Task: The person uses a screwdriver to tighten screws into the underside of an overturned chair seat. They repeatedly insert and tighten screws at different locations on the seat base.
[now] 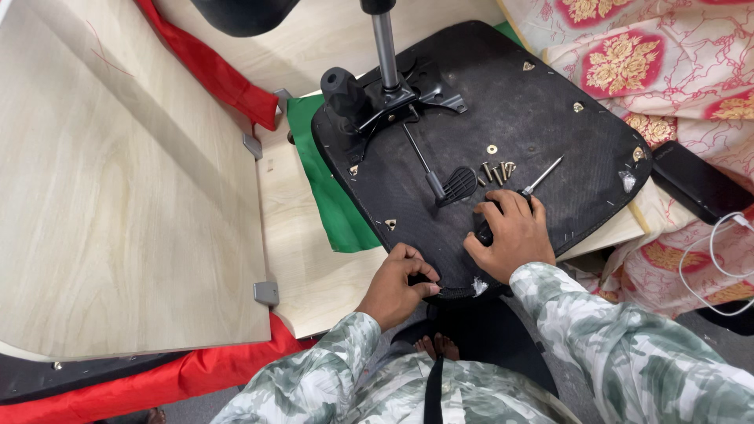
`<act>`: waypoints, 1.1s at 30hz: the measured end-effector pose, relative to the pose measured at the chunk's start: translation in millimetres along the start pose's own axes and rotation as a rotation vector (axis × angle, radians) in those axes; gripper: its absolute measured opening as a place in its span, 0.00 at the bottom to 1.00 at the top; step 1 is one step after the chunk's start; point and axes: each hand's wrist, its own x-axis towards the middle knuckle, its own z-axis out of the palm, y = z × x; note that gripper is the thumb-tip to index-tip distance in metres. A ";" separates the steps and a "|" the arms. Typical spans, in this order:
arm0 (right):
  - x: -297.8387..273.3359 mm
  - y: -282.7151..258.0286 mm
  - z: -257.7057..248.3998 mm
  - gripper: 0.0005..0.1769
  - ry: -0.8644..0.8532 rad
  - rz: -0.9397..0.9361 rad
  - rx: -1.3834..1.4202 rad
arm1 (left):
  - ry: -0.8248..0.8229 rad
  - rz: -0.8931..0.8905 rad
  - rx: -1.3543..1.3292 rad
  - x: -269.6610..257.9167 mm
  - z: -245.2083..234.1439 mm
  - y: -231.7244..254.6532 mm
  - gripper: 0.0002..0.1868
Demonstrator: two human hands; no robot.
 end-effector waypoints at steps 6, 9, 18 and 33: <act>-1.3 -1.0 0.2 0.23 0.042 -0.015 0.027 | -0.017 0.010 0.055 -2.6 -6.6 5.7 0.09; 0.4 -2.7 -0.3 0.22 0.047 -0.023 0.014 | -0.032 0.087 0.112 -0.9 -13.4 8.2 0.13; 1.5 -7.7 -1.9 0.21 0.082 0.005 0.014 | -0.059 0.088 0.116 4.2 -16.5 3.8 0.13; 3.4 -7.3 2.6 0.22 0.063 0.027 -0.024 | -0.103 0.134 0.191 -1.1 -23.3 8.0 0.12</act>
